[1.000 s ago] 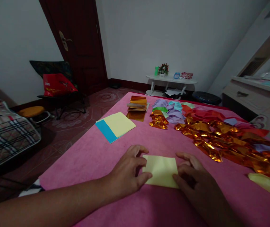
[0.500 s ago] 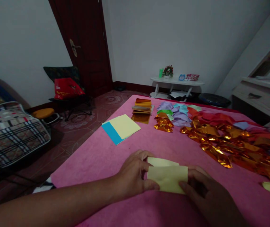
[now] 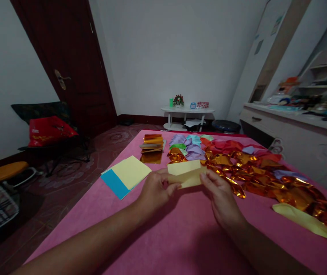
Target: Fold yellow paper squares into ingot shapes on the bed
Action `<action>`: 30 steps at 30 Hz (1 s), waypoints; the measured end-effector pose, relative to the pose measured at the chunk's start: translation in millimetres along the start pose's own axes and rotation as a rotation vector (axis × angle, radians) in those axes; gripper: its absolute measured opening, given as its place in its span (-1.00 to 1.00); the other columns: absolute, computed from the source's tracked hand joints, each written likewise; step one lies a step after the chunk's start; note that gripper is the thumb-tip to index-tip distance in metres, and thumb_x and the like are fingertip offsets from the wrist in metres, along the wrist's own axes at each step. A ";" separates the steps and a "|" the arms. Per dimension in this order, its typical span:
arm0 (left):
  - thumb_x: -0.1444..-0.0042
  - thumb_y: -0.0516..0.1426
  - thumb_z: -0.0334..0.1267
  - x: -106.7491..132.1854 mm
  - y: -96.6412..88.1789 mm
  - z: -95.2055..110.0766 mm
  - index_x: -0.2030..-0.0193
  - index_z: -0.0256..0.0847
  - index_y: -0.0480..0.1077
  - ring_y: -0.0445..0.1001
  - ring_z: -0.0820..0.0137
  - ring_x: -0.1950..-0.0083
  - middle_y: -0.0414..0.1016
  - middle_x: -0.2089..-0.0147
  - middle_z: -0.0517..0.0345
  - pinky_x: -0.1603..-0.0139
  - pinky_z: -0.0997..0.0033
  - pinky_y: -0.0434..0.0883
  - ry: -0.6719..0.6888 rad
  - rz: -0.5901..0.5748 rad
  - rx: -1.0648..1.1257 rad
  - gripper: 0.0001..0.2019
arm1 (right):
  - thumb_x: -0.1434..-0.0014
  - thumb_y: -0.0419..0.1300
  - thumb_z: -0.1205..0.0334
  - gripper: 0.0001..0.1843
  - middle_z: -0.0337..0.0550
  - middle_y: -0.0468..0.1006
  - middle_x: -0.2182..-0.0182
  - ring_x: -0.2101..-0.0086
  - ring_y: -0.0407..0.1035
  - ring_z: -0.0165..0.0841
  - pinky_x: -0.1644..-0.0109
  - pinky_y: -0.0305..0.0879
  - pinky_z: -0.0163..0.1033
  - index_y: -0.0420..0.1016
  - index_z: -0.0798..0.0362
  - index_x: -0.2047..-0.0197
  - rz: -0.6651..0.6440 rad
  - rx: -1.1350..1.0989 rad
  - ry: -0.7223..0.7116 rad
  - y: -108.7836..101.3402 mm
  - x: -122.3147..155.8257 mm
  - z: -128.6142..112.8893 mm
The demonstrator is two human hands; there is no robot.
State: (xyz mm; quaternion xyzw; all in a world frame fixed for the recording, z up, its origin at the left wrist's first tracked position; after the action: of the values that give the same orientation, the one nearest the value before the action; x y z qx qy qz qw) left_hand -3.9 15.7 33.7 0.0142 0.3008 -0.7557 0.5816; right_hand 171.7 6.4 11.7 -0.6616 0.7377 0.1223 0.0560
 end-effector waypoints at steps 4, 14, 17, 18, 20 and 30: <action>0.00 0.21 -0.35 1.4 6.2 -21.5 0.37 -0.21 0.57 0.43 0.42 0.37 0.54 0.37 0.12 0.39 0.49 0.34 -0.065 0.095 0.138 -0.91 | 0.11 0.39 0.08 -0.68 -0.09 0.60 0.30 0.25 0.46 -0.21 0.07 0.35 -0.10 0.59 0.07 0.28 -0.104 -0.093 0.122 5.5 1.5 21.2; -0.06 0.19 -0.11 12.1 19.3 -36.4 0.35 -0.35 0.54 0.44 0.41 0.45 0.54 0.46 0.04 0.41 0.48 0.35 -0.254 -0.129 0.430 -0.72 | 0.21 0.42 0.09 -0.69 -0.09 0.60 0.38 0.34 0.47 -0.24 0.24 0.43 -0.15 0.60 0.09 0.38 -0.125 0.011 0.108 8.9 4.4 25.4; -0.07 0.18 -0.11 17.4 24.6 -36.9 0.37 -0.35 0.55 0.43 0.40 0.45 0.54 0.47 0.04 0.41 0.48 0.32 -0.264 -0.149 0.383 -0.71 | 0.14 0.39 0.10 -0.75 -0.13 0.53 0.38 0.36 0.43 -0.31 0.30 0.39 -0.26 0.57 0.10 0.45 -0.149 0.034 0.061 9.9 7.1 21.1; -0.06 0.19 -0.12 18.5 25.1 -36.5 0.36 -0.33 0.56 0.43 0.39 0.43 0.54 0.44 0.05 0.41 0.48 0.32 -0.253 -0.135 0.351 -0.72 | 0.09 0.36 0.10 -0.77 -0.13 0.51 0.36 0.34 0.42 -0.32 0.29 0.38 -0.28 0.56 0.10 0.46 -0.150 0.046 0.048 9.4 7.5 18.9; -0.06 0.19 -0.12 20.0 25.7 -34.7 0.30 -0.30 0.57 0.42 0.39 0.43 0.55 0.40 0.08 0.42 0.48 0.31 -0.237 -0.120 0.305 -0.74 | 0.00 0.29 0.10 -0.78 -0.13 0.49 0.34 0.28 0.40 -0.31 0.23 0.36 -0.29 0.57 0.10 0.45 -0.143 0.056 0.039 7.6 7.6 15.1; -0.02 0.22 -0.11 17.2 12.3 -36.6 0.51 -0.32 0.52 0.35 0.44 0.39 0.47 0.42 0.11 0.41 0.52 0.29 -0.275 0.103 0.297 -0.72 | -0.01 0.27 0.05 -0.75 -0.14 0.47 0.36 0.33 0.36 -0.31 0.31 0.33 -0.29 0.56 0.10 0.43 -0.160 0.051 0.105 3.9 6.7 24.6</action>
State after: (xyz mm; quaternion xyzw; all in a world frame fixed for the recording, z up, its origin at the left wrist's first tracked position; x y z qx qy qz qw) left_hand -10.6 16.2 -8.0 0.0120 0.1030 -0.7558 0.6466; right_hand 165.1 6.6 -13.3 -0.7223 0.6872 0.0638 0.0439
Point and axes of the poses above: each hand's wrist, its own x-axis away from the middle knuckle, its own y-axis out of the palm, z = x × y, the point moved 4 cm from there along -x, towards the middle knuckle
